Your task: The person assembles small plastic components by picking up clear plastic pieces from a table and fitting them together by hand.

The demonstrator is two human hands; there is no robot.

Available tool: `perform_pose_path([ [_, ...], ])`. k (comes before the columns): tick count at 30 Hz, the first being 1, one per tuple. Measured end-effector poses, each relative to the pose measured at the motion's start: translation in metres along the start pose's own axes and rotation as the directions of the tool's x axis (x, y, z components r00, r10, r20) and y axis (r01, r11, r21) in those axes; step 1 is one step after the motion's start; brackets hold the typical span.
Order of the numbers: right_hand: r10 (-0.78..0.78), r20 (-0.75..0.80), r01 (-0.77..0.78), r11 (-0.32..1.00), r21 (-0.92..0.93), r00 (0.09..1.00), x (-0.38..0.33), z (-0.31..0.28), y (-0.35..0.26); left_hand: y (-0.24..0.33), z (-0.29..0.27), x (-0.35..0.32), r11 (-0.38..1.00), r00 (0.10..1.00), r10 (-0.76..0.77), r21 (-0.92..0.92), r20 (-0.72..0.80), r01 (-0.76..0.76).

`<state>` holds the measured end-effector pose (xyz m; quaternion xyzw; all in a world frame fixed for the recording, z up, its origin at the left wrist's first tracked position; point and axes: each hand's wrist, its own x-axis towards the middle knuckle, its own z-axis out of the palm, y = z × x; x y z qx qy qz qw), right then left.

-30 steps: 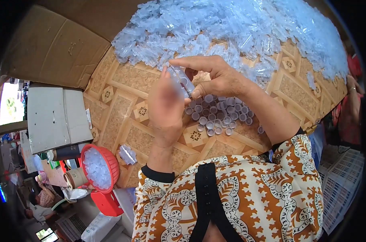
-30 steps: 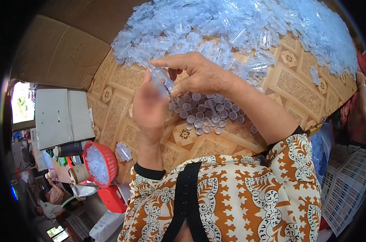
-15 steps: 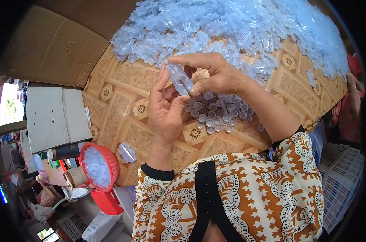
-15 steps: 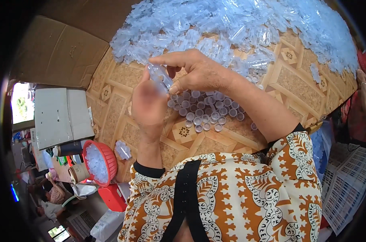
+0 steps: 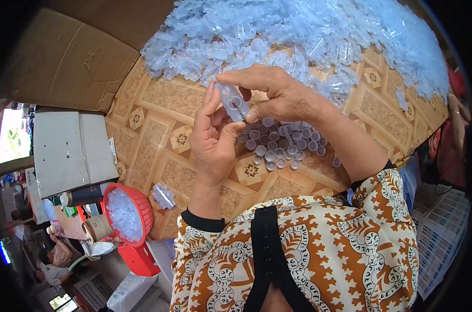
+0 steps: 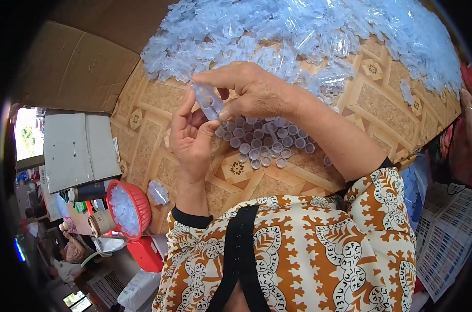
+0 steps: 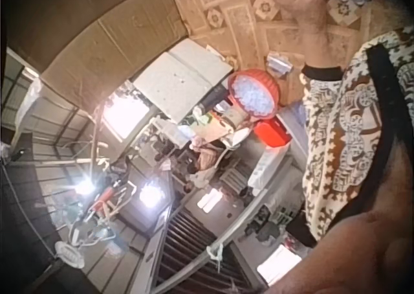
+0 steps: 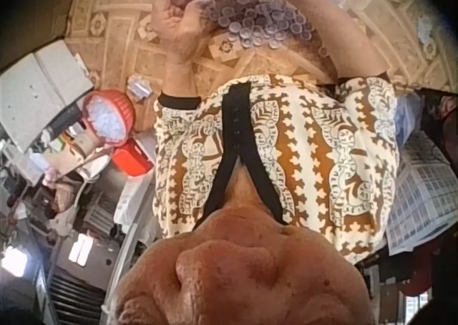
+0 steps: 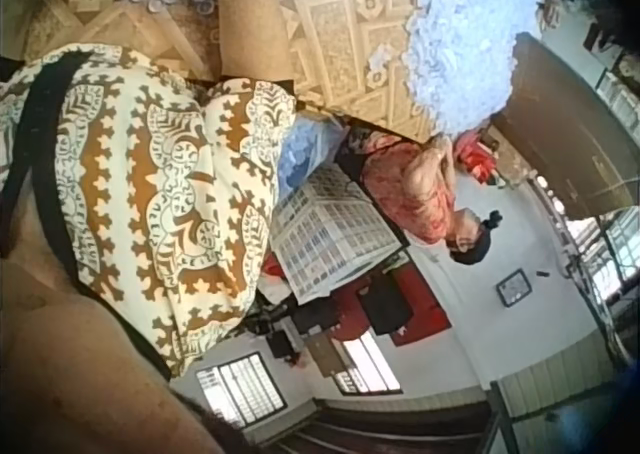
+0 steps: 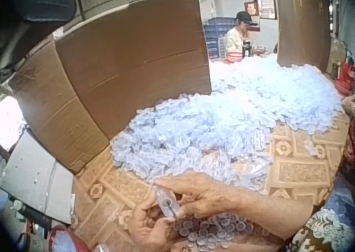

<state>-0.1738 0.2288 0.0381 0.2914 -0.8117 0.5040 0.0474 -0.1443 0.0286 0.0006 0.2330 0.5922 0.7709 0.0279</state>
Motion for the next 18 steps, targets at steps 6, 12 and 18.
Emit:
perform_pose_path([
  [6, 0.054, 0.042, -0.051, 0.997, -0.056, 0.998, -0.002, -0.005, -0.002, -0.003, -0.001, 0.001, 0.999, 1.000, 0.001, 0.038, 0.021, -0.002],
  [12, 0.056, 0.042, -0.054, 0.997, -0.058, 0.998, -0.001, -0.004, -0.005, -0.001, -0.001, 0.001, 0.997, 1.000, 0.001, 0.082, 0.024, -0.003],
  [18, 0.095, 0.033, -0.090, 0.986, -0.142, 0.995, 0.001, 0.001, -0.011, 0.001, -0.001, 0.000, 0.998, 0.998, -0.065, 0.008, -0.009, 0.065],
])
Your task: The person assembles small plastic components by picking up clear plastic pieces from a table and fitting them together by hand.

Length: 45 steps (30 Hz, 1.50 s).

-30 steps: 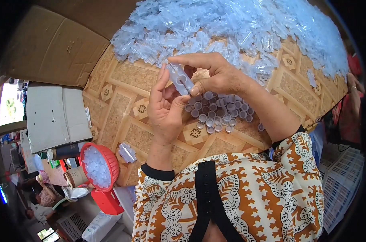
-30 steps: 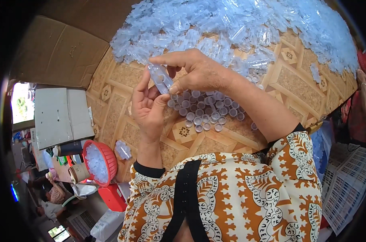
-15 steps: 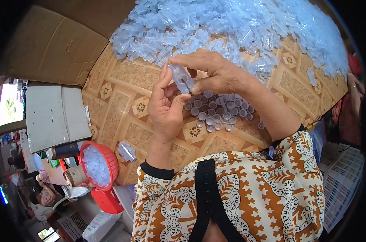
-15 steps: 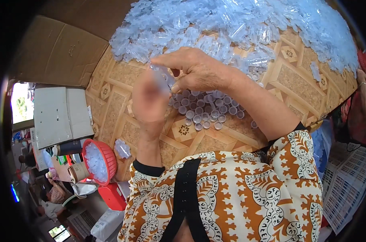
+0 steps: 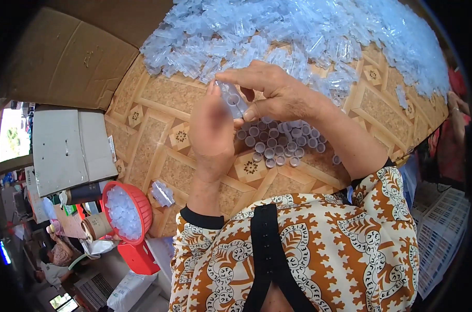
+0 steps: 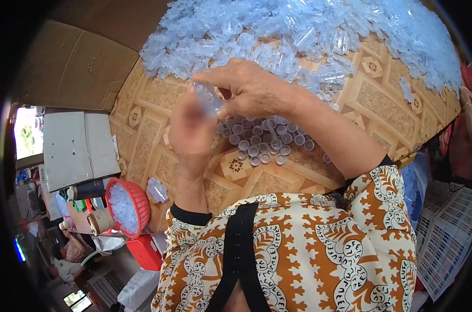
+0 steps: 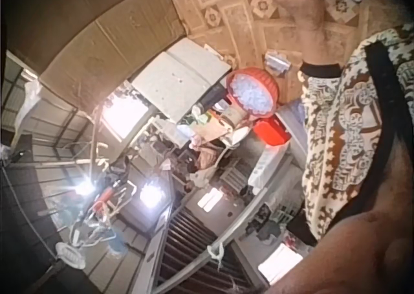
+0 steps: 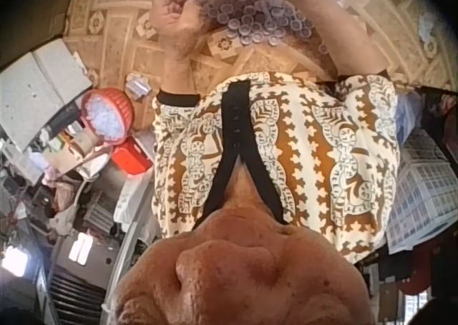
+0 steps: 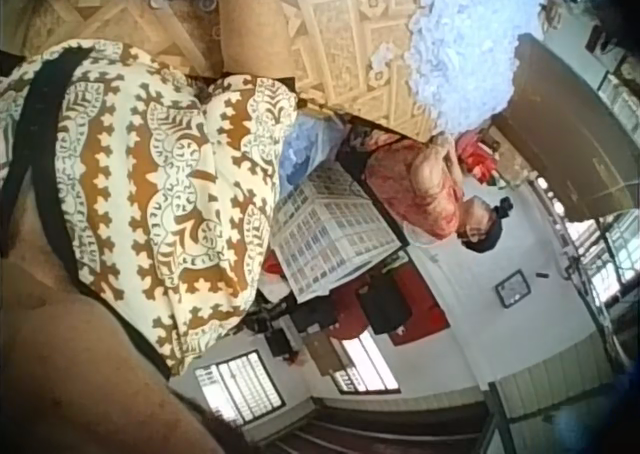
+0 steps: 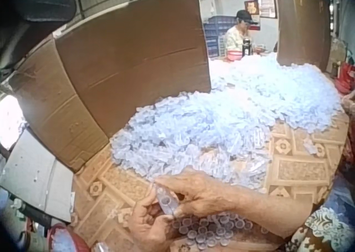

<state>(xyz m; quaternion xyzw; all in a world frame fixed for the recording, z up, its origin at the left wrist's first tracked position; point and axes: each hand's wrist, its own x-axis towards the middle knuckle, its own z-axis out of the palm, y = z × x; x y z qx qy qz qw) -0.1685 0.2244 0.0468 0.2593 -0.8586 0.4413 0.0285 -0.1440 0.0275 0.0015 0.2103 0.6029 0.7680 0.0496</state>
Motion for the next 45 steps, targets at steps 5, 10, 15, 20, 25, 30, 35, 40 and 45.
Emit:
perform_pose_path([
  [5, 0.007, -0.020, -0.005, 0.998, 0.064, 1.000, 0.001, -0.001, -0.003, 0.005, 0.007, 0.002, 0.997, 0.999, 0.028, -0.067, -0.022, -0.030],
  [10, 0.034, -0.070, -0.032, 0.999, 0.030, 0.997, -0.001, 0.007, 0.010, 0.004, 0.009, 0.004, 0.989, 0.999, -0.039, -0.142, 0.002, 0.039],
  [15, -0.219, -0.201, 0.137, 0.925, -0.355, 0.955, -0.001, 0.016, 0.007, 0.004, 0.004, 0.003, 0.942, 0.989, -0.136, -0.303, 0.055, 0.147],
  [20, -0.270, -0.232, 0.132, 0.869, -0.477, 0.935, -0.001, 0.026, -0.010, 0.003, 0.007, 0.002, 0.984, 0.998, -0.066, -0.162, 0.020, 0.069],
  [25, -0.295, -0.236, 0.143, 0.851, -0.506, 0.926, -0.001, 0.029, -0.010, 0.004, 0.012, 0.004, 0.992, 0.999, -0.052, -0.116, -0.011, 0.051],
  [30, -0.294, -0.211, 0.166, 0.866, -0.472, 0.932, 0.002, 0.033, -0.013, 0.012, 0.012, 0.004, 0.966, 0.983, -0.148, -0.227, -0.110, 0.121],
  [35, -0.099, -0.110, 0.099, 0.995, -0.005, 0.989, 0.004, 0.023, -0.009, 0.006, -0.008, 0.013, 0.983, 0.961, -0.127, -0.164, -0.245, 0.088],
  [40, -0.059, -0.178, 0.005, 0.956, -0.292, 0.982, 0.005, 0.020, 0.008, 0.010, -0.026, 0.018, 0.993, 0.910, -0.012, -0.115, -0.413, -0.039],
  [45, 0.054, 0.181, 0.059, 0.823, -0.565, 0.982, 0.003, 0.038, -0.002, 0.013, -0.018, 0.015, 0.997, 0.913, -0.041, -0.080, -0.406, 0.009],
])
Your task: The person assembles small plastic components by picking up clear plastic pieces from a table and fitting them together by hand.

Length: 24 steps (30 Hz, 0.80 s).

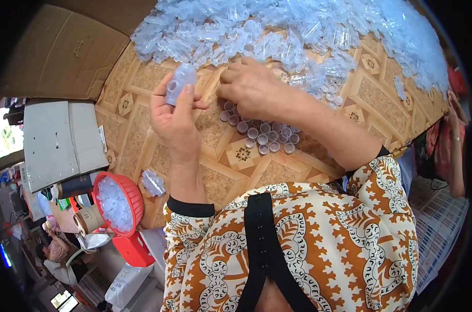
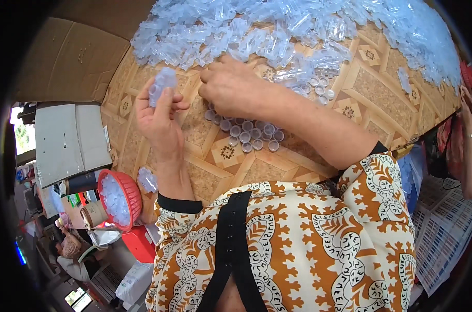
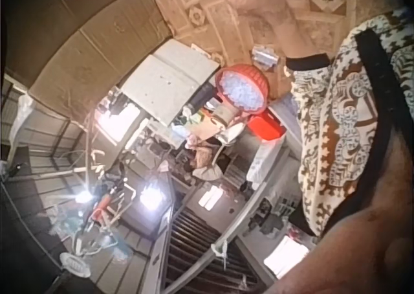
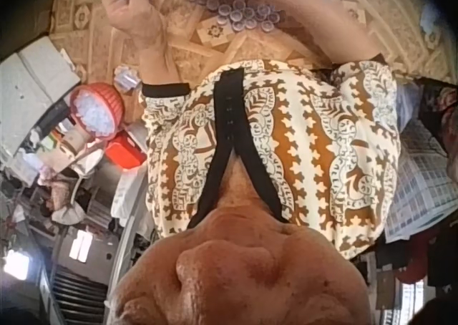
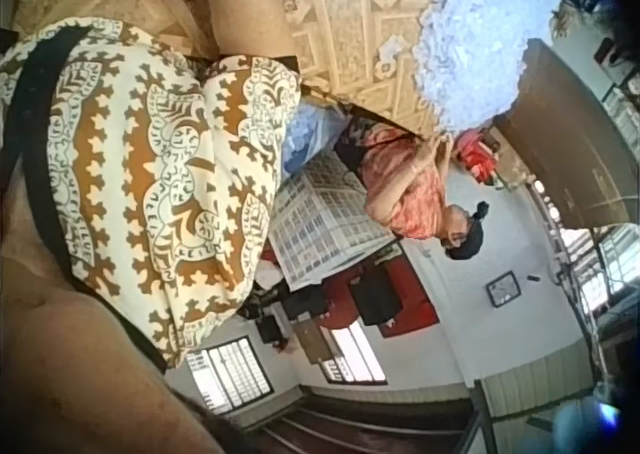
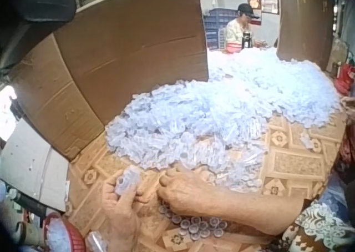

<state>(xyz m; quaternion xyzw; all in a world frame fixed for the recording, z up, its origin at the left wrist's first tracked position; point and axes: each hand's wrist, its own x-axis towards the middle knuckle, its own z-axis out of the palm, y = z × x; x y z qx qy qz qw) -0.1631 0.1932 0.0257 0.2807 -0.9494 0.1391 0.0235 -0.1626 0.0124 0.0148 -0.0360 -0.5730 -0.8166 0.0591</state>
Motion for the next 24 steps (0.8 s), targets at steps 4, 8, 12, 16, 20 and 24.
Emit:
perform_pose_path([
  [4, -0.042, -0.053, 0.036, 0.995, -0.097, 0.998, -0.003, 0.012, 0.007, -0.005, 0.007, -0.004, 0.995, 0.996, -0.042, 0.093, 0.073, 0.035],
  [8, 0.141, -0.013, -0.139, 0.985, 0.105, 0.990, 0.000, -0.004, 0.011, -0.006, 0.007, -0.007, 0.986, 0.985, -0.103, 0.147, 0.137, 0.083],
  [12, 0.300, -0.322, -0.215, 0.937, 0.275, 0.898, -0.001, -0.007, 0.033, 0.000, 0.010, -0.011, 0.970, 0.968, -0.138, 0.224, 0.210, 0.089],
  [16, 0.299, -0.260, -0.043, 0.728, 0.684, 0.918, -0.001, -0.025, 0.021, -0.002, 0.016, -0.021, 0.957, 0.909, -0.206, 0.270, 0.363, 0.109],
  [20, 0.169, -0.335, 0.040, 0.843, 0.536, 0.927, -0.002, -0.017, 0.014, -0.001, 0.015, -0.021, 0.961, 0.895, -0.240, 0.224, 0.376, 0.163],
  [24, 0.017, -0.378, 0.121, 0.934, 0.337, 0.926, -0.003, -0.021, 0.010, -0.005, 0.015, -0.020, 0.972, 0.881, -0.200, 0.203, 0.428, 0.122],
])
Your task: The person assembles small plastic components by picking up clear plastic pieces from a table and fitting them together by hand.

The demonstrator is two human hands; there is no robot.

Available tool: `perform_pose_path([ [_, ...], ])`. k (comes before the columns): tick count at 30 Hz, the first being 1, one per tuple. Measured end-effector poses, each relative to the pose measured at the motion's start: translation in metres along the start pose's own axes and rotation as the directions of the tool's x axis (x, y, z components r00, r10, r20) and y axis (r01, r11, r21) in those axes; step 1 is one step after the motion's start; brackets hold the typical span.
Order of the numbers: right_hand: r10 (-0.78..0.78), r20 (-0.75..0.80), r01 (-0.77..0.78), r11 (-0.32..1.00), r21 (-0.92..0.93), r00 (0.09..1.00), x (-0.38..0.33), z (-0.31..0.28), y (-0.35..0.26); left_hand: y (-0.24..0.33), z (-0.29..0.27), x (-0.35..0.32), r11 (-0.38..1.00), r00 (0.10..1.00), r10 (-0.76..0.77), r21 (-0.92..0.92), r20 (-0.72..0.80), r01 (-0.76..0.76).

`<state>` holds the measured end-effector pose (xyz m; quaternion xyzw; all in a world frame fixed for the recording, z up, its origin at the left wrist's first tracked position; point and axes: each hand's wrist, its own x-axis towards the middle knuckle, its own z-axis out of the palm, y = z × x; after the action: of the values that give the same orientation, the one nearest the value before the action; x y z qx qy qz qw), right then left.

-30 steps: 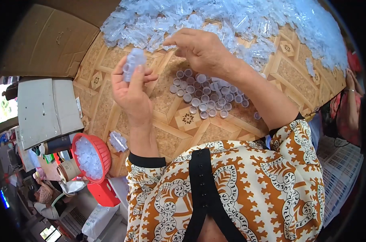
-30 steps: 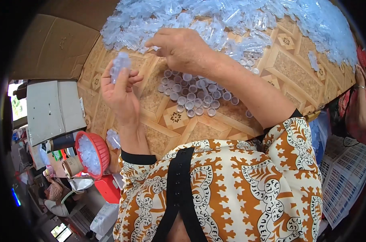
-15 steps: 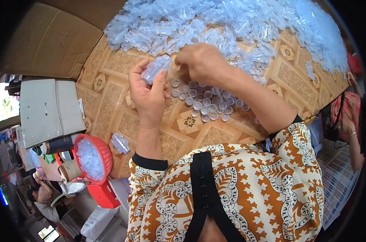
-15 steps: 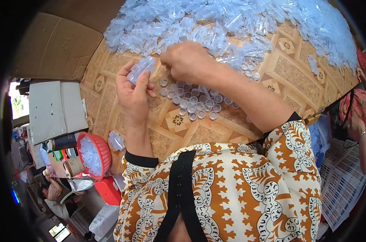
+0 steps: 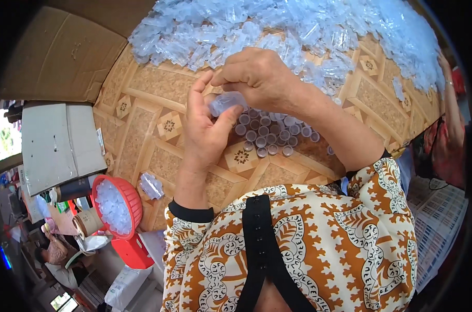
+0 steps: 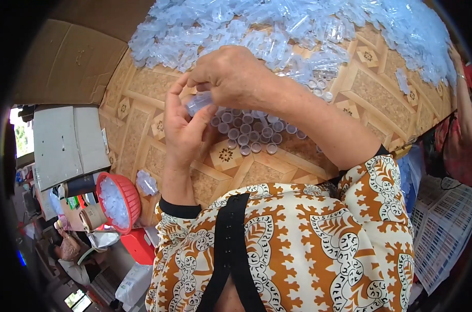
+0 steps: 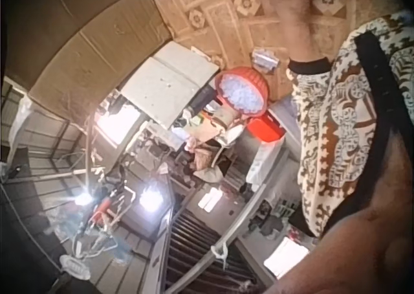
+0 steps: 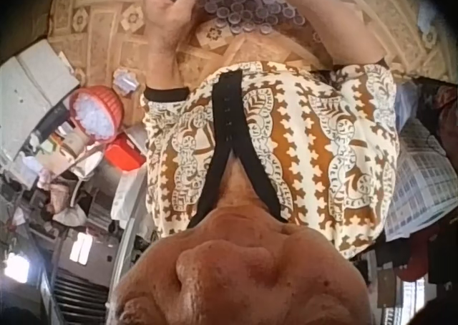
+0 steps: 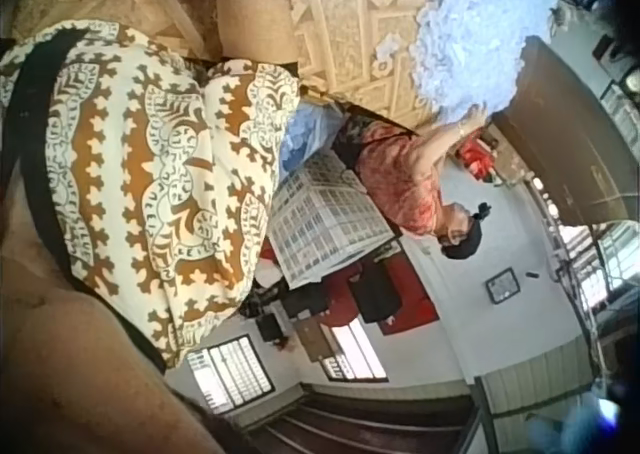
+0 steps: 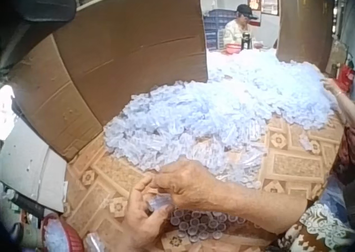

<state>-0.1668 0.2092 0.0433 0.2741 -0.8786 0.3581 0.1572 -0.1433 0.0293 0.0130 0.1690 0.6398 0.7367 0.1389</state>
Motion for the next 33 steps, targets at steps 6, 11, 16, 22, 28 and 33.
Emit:
perform_pose_path([
  [6, 0.079, 0.076, -0.099, 0.945, 0.311, 0.994, 0.002, -0.010, -0.004, 0.013, 0.003, 0.000, 0.980, 0.996, -0.075, -0.189, -0.053, 0.063],
  [11, 0.276, 0.240, -0.366, 0.706, 0.607, 0.931, 0.004, -0.012, 0.003, 0.018, -0.007, -0.001, 0.973, 0.984, -0.176, -0.159, -0.030, 0.169],
  [16, 0.313, 0.455, -0.545, 0.334, 0.769, 0.833, 0.003, -0.012, 0.012, 0.017, 0.003, -0.006, 0.947, 0.998, -0.068, -0.315, 0.014, 0.069],
  [22, 0.201, 0.639, -0.663, 0.076, 0.745, 0.742, -0.003, -0.001, 0.030, 0.018, 0.001, -0.007, 0.973, 0.996, -0.026, -0.226, 0.090, 0.046],
  [28, 0.252, 0.671, -0.709, 0.105, 0.697, 0.697, -0.004, 0.008, 0.027, 0.008, -0.002, -0.010, 0.988, 0.990, 0.051, -0.154, 0.131, -0.031],
  [33, 0.217, 0.758, -0.779, 0.014, 0.627, 0.615, -0.003, 0.003, 0.029, 0.012, -0.005, -0.007, 0.992, 0.990, 0.060, -0.114, 0.130, -0.046],
])
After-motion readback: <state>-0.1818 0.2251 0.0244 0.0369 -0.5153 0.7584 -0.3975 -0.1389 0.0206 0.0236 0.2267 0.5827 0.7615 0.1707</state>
